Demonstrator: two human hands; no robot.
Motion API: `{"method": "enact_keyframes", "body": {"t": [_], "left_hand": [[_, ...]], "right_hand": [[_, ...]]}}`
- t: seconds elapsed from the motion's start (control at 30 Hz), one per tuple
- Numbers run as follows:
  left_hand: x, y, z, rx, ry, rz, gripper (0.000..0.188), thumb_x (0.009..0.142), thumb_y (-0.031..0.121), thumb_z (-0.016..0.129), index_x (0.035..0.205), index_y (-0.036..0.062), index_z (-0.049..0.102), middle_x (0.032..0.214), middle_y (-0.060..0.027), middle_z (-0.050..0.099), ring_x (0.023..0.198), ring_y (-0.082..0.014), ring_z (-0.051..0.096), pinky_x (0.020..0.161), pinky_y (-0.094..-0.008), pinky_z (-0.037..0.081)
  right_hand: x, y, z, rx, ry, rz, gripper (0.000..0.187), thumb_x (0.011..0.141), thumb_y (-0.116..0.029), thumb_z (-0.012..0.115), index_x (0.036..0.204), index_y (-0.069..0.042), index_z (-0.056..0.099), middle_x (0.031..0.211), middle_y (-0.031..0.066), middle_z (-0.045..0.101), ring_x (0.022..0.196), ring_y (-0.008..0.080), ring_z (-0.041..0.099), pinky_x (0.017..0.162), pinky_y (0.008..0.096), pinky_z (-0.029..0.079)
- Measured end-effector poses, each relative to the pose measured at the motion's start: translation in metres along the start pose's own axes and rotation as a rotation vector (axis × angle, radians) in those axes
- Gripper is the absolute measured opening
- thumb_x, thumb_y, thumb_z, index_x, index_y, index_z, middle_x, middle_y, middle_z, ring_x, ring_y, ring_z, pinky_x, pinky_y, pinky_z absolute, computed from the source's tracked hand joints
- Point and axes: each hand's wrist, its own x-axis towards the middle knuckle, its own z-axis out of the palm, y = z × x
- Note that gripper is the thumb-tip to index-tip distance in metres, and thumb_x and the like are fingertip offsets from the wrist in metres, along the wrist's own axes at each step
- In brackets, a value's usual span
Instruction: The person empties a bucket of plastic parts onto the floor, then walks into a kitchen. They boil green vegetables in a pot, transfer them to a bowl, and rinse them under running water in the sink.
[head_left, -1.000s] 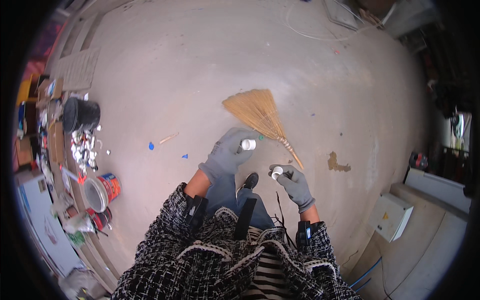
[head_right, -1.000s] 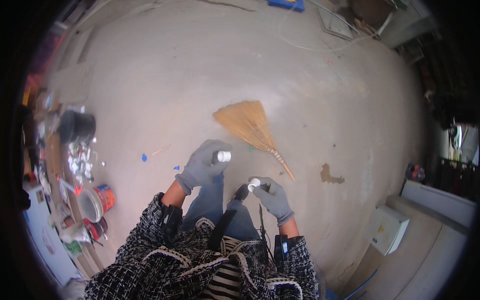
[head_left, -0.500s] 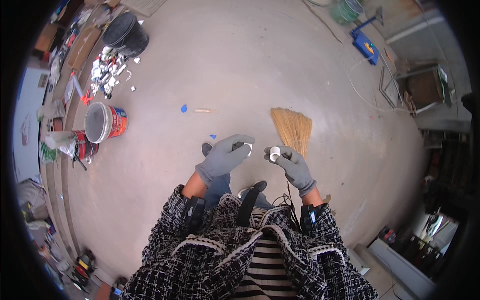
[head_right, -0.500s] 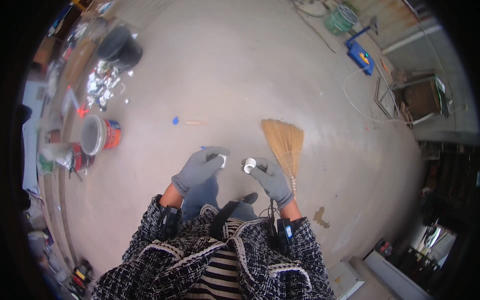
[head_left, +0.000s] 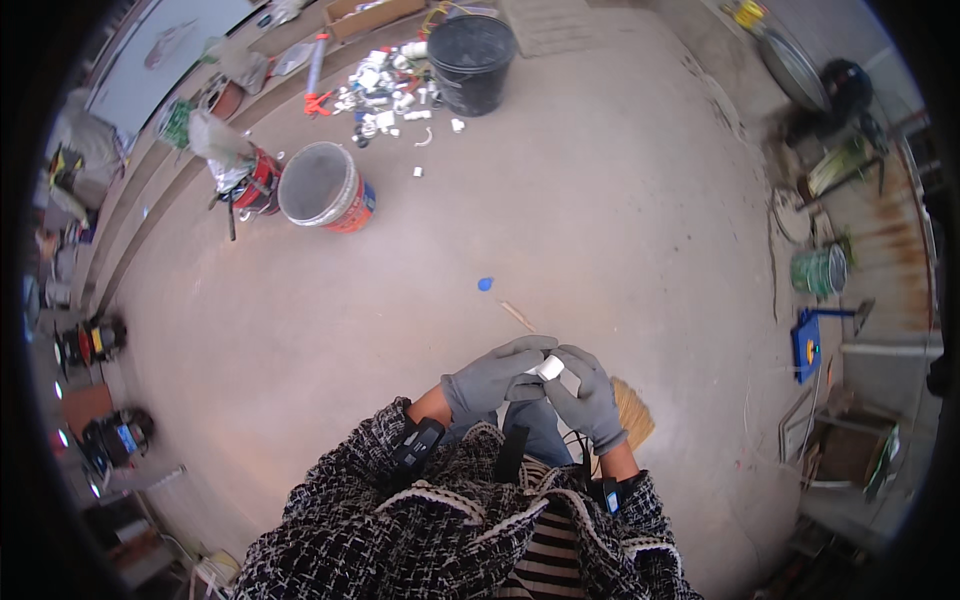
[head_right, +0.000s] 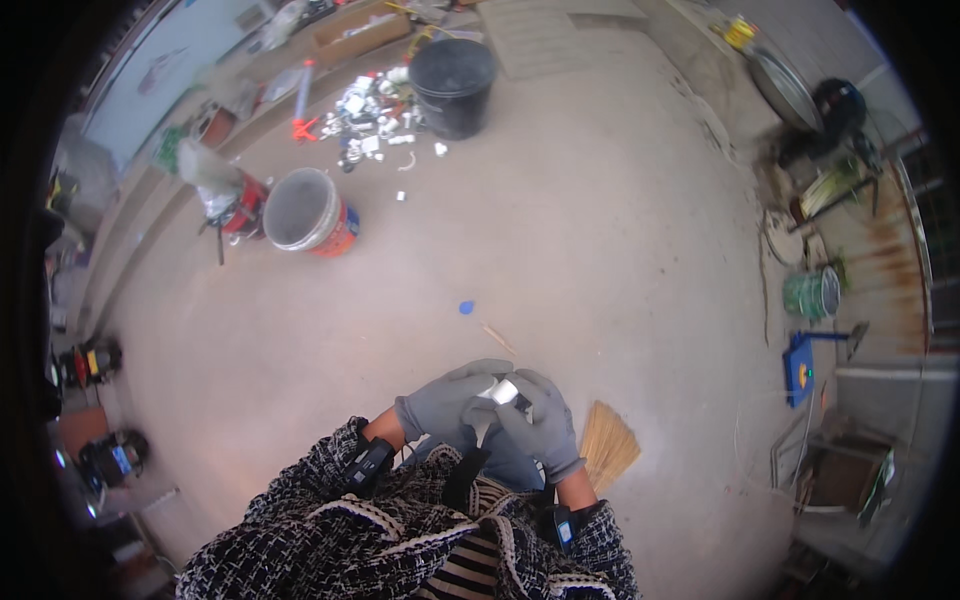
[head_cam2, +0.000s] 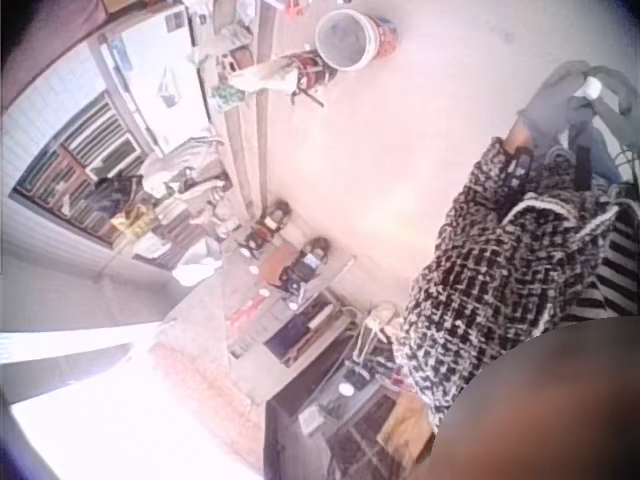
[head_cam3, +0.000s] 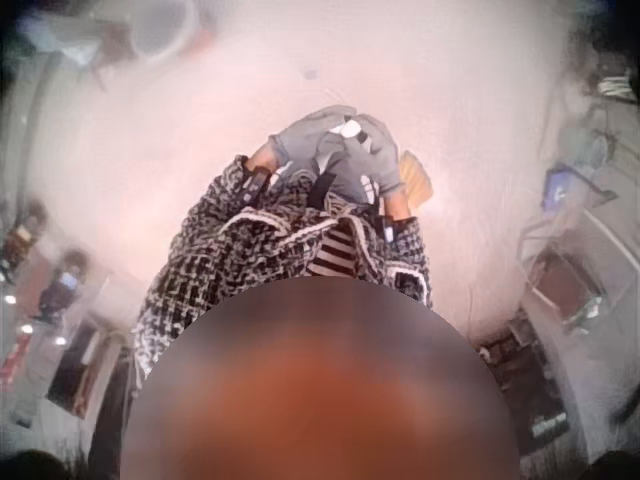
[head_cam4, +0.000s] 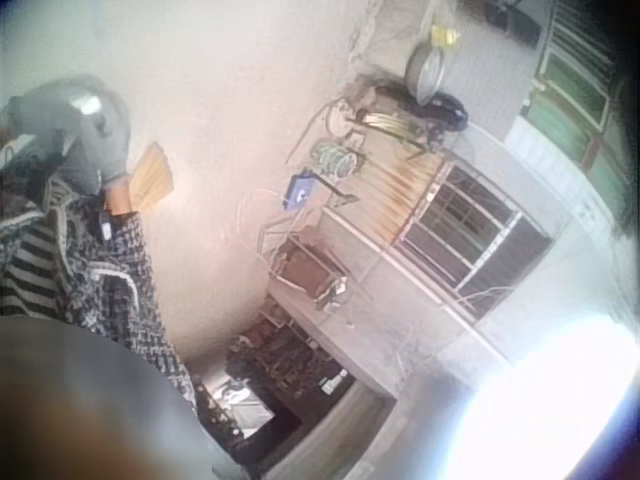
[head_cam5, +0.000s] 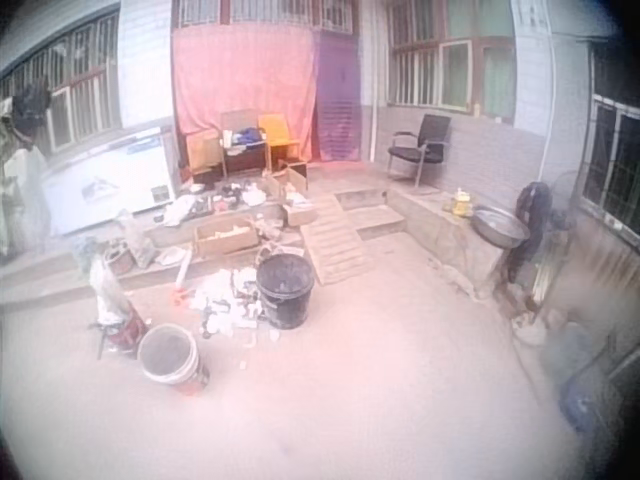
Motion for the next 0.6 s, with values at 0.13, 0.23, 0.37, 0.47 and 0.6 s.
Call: {"method": "enact_keyframes", "body": {"t": [0.13,0.23,0.37,0.47,0.6], "left_hand": [[0.01,0.045,-0.009,0.191,0.053,0.182,0.048,0.094,0.021,0.054,0.136,0.0022,0.039,0.123,-0.0087,0.052,0.115,-0.0171,0.051,0.095,-0.0296,0.044],[0.035,0.075,-0.01,-0.013,0.158,0.199,0.053,0.091,0.019,0.06,0.136,0.0029,0.038,0.123,-0.0092,0.052,0.117,-0.0183,0.05,0.096,-0.0288,0.044],[0.048,0.097,-0.008,-0.106,0.225,0.348,0.047,0.088,0.016,0.063,0.13,0.0054,0.046,0.121,-0.0084,0.052,0.11,-0.0191,0.054,0.088,-0.0302,0.05],[0.046,0.109,-0.021,-0.19,0.33,0.497,0.04,0.087,0.016,0.063,0.124,0.0037,0.05,0.115,-0.0078,0.055,0.1,-0.0173,0.058,0.082,-0.0322,0.052],[0.044,0.128,-0.062,0.081,0.565,0.804,0.038,0.076,0.004,0.071,0.112,0.0065,0.062,0.115,-0.0127,0.06,0.092,-0.0248,0.065,0.076,-0.0338,0.054]], "right_hand": [[0.07,-0.006,0.003,-0.282,0.032,-0.584,0.033,0.077,-0.013,0.065,0.108,-0.002,0.063,0.109,0.015,0.059,0.084,0.025,0.061,0.075,0.0322,0.05],[0.115,-0.009,-0.005,-0.19,-0.197,-0.297,0.033,0.076,-0.014,0.065,0.108,-0.004,0.062,0.109,0.015,0.058,0.085,0.0292,0.06,0.074,0.0373,0.05],[0.172,-0.018,-0.014,-0.368,-0.371,-0.423,0.036,0.077,-0.017,0.064,0.11,-0.003,0.061,0.108,0.0164,0.056,0.087,0.0325,0.06,0.074,0.042,0.049],[0.208,-0.033,0.0,-0.336,-0.499,-0.425,0.043,0.078,-0.019,0.063,0.117,0.0,0.056,0.114,0.0198,0.054,0.097,0.0354,0.058,0.081,0.0421,0.048],[0.253,-0.05,0.038,-0.31,-0.582,-0.451,0.053,0.081,-0.019,0.062,0.127,0.002,0.047,0.126,0.0238,0.05,0.113,0.0386,0.053,0.094,0.0416,0.045]]}}
